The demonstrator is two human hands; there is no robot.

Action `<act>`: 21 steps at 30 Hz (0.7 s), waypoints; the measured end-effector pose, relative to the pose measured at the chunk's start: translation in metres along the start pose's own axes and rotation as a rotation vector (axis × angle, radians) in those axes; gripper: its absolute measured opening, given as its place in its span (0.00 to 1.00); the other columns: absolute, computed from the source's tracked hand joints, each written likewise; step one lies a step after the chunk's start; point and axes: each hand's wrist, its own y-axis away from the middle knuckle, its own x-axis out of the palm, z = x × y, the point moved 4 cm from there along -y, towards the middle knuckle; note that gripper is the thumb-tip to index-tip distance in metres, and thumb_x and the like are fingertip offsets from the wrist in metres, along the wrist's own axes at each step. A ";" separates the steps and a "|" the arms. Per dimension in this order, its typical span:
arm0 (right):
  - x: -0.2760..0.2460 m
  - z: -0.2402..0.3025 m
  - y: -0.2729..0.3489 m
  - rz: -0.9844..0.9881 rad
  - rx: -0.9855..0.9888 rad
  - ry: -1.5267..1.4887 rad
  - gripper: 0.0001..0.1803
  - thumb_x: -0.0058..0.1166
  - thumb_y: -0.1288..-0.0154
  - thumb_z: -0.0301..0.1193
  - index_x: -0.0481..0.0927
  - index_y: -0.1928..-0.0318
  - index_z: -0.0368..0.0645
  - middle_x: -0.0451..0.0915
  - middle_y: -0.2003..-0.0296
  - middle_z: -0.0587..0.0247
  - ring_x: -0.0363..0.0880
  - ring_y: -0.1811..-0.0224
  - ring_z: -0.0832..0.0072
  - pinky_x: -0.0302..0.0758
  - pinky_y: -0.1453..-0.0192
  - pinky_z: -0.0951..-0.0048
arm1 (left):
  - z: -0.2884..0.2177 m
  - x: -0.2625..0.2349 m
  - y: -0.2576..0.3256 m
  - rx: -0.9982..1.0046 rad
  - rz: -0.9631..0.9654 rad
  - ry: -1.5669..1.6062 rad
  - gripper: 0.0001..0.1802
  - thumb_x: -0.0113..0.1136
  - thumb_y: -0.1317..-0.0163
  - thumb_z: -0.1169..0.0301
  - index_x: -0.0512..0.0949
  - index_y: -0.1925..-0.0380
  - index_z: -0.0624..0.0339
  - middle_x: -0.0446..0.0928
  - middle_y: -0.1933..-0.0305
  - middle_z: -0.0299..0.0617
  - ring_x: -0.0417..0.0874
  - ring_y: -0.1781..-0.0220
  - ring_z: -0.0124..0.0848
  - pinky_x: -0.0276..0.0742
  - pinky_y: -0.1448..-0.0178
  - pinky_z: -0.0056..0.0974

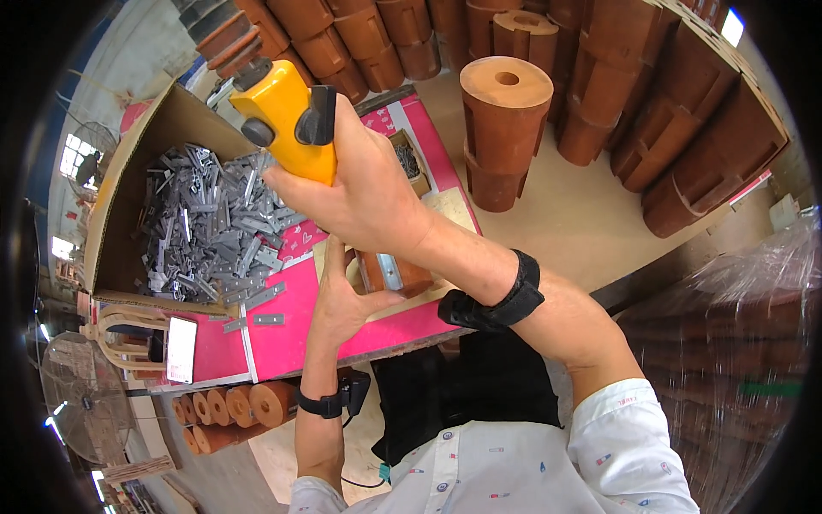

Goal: The worker is attaching metal brackets to cylindrical wooden components using a pneumatic screwdriver.

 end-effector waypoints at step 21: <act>-0.013 0.009 -0.002 -0.089 0.051 -0.134 0.20 0.66 0.46 0.30 0.71 0.57 0.36 0.78 0.69 0.63 0.77 0.67 0.81 0.75 0.62 0.74 | 0.030 -0.049 -0.075 0.196 -0.304 -0.386 0.14 0.60 0.45 0.76 0.80 0.57 0.64 0.78 0.56 0.53 0.80 0.50 0.45 0.74 0.48 0.44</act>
